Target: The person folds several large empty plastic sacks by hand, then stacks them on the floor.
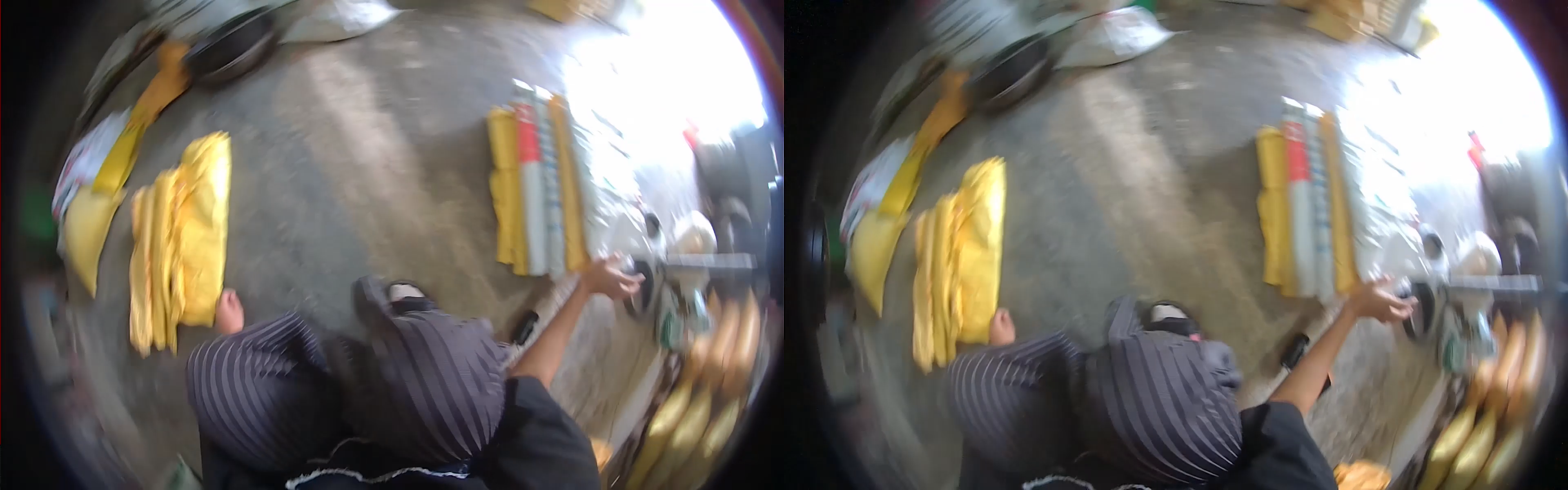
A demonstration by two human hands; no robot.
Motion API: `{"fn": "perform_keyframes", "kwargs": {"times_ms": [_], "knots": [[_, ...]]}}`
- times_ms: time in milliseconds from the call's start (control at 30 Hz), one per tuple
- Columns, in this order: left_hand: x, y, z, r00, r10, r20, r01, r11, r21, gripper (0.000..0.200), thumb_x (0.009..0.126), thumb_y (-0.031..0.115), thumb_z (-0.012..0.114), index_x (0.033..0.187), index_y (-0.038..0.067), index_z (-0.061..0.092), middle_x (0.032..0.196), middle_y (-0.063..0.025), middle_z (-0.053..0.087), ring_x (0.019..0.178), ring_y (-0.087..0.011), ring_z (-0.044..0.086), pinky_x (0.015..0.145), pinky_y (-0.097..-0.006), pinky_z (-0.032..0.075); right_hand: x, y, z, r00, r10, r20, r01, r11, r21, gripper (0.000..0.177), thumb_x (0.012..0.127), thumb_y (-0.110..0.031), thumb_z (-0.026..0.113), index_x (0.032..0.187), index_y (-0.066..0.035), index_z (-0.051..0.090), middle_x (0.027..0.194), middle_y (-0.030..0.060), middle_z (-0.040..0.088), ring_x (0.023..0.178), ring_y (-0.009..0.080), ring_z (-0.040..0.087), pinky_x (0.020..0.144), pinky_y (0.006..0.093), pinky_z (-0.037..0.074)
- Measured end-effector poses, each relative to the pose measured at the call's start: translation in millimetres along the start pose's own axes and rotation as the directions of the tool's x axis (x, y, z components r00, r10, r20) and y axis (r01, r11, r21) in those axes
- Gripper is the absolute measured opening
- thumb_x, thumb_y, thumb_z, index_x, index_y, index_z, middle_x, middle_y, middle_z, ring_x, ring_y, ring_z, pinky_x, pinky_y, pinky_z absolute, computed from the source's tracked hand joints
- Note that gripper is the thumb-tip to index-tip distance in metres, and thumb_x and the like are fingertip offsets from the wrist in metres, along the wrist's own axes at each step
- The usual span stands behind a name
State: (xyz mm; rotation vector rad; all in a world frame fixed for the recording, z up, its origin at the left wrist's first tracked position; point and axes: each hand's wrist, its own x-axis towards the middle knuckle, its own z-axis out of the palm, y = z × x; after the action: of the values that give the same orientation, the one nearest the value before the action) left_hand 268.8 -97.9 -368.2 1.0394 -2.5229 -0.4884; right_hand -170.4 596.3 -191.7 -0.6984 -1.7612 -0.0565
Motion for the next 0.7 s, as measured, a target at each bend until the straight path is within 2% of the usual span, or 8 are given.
{"fn": "perform_keyframes", "kwargs": {"times_ms": [100,200,267,367,533,600,633,700], "knots": [[5,6,-22,0.959,0.077,-0.272,0.028,0.931,0.365,0.040,0.079,0.024,0.066,0.110,0.001,0.054,0.109,-0.0235,0.054,0.107,-0.0405,0.048,0.091,-0.0497,0.037,-40,-80,-50,0.966,-0.233,0.110,0.187,0.927,0.325,0.060,0.080,-0.032,0.060,0.130,-0.006,0.040,0.125,0.0156,0.040,0.116,0.0349,0.040,0.091,0.0524,0.034],[20,40,-39,0.946,-0.318,-0.065,0.318,0.869,0.378,0.072,0.078,0.040,0.067,0.134,0.003,0.039,0.142,-0.0261,0.028,0.131,-0.0398,0.026,0.105,-0.0508,0.023,-105,-147,-86,0.867,-0.446,0.223,0.241,0.766,0.596,0.048,0.083,-0.026,0.059,0.126,-0.008,0.047,0.127,0.0128,0.042,0.120,0.0324,0.039,0.097,0.0497,0.030],[25,28,-27,0.917,-0.398,-0.025,0.358,0.794,0.492,0.084,0.080,0.052,0.061,0.139,0.001,0.031,0.146,-0.0248,0.019,0.134,-0.0379,0.021,0.107,-0.0502,0.021,-140,-176,-105,0.787,-0.563,0.251,0.246,0.660,0.710,0.042,0.084,-0.022,0.058,0.123,-0.009,0.050,0.128,0.0116,0.043,0.122,0.0312,0.038,0.100,0.0480,0.028],[27,17,-18,0.937,-0.345,-0.050,0.319,0.791,0.522,0.080,0.081,0.049,0.060,0.136,-0.002,0.034,0.146,-0.0257,0.020,0.134,-0.0387,0.022,0.108,-0.0484,0.021,-170,-208,-149,0.551,-0.782,0.291,0.176,0.450,0.876,0.026,0.085,-0.016,0.058,0.111,-0.012,0.060,0.127,0.0120,0.047,0.126,0.0312,0.035,0.103,0.0468,0.025],[34,-4,-20,0.975,-0.123,-0.183,0.211,0.764,0.610,0.063,0.081,0.037,0.061,0.124,-0.005,0.045,0.139,-0.0255,0.032,0.127,-0.0372,0.034,0.103,-0.0448,0.030,-198,-213,-172,0.443,-0.873,0.202,0.181,0.308,0.934,0.020,0.085,-0.011,0.058,0.104,-0.010,0.061,0.124,0.0094,0.049,0.126,0.0301,0.036,0.104,0.0446,0.026],[47,-8,-27,0.932,-0.360,0.044,0.295,0.822,0.488,0.044,0.078,0.029,0.064,0.108,-0.002,0.053,0.125,-0.0212,0.047,0.114,-0.0335,0.045,0.093,-0.0425,0.038,-205,-205,-166,0.385,-0.890,0.246,0.152,0.324,0.934,0.015,0.085,-0.009,0.058,0.099,-0.009,0.063,0.119,0.0099,0.053,0.123,0.0299,0.038,0.102,0.0443,0.028],[52,-11,-25,0.977,-0.194,-0.085,0.210,0.838,0.503,0.030,0.074,0.024,0.065,0.089,0.000,0.058,0.099,-0.0167,0.059,0.095,-0.0309,0.053,0.082,-0.0419,0.042,-209,-200,-166,0.382,-0.895,0.232,0.155,0.310,0.938,0.015,0.085,-0.009,0.058,0.099,-0.009,0.063,0.119,0.0099,0.053,0.123,0.0299,0.038,0.102,0.0443,0.028],[67,8,-23,0.981,-0.189,-0.049,0.193,0.898,0.395,0.027,0.073,0.023,0.065,0.085,0.000,0.059,0.090,-0.0167,0.060,0.090,-0.0314,0.056,0.079,-0.0421,0.044,-214,-196,-171,0.383,-0.875,0.295,0.087,0.352,0.932,0.013,0.083,-0.007,0.058,0.095,-0.007,0.063,0.113,0.0101,0.056,0.118,0.0301,0.042,0.100,0.0430,0.031]]}}
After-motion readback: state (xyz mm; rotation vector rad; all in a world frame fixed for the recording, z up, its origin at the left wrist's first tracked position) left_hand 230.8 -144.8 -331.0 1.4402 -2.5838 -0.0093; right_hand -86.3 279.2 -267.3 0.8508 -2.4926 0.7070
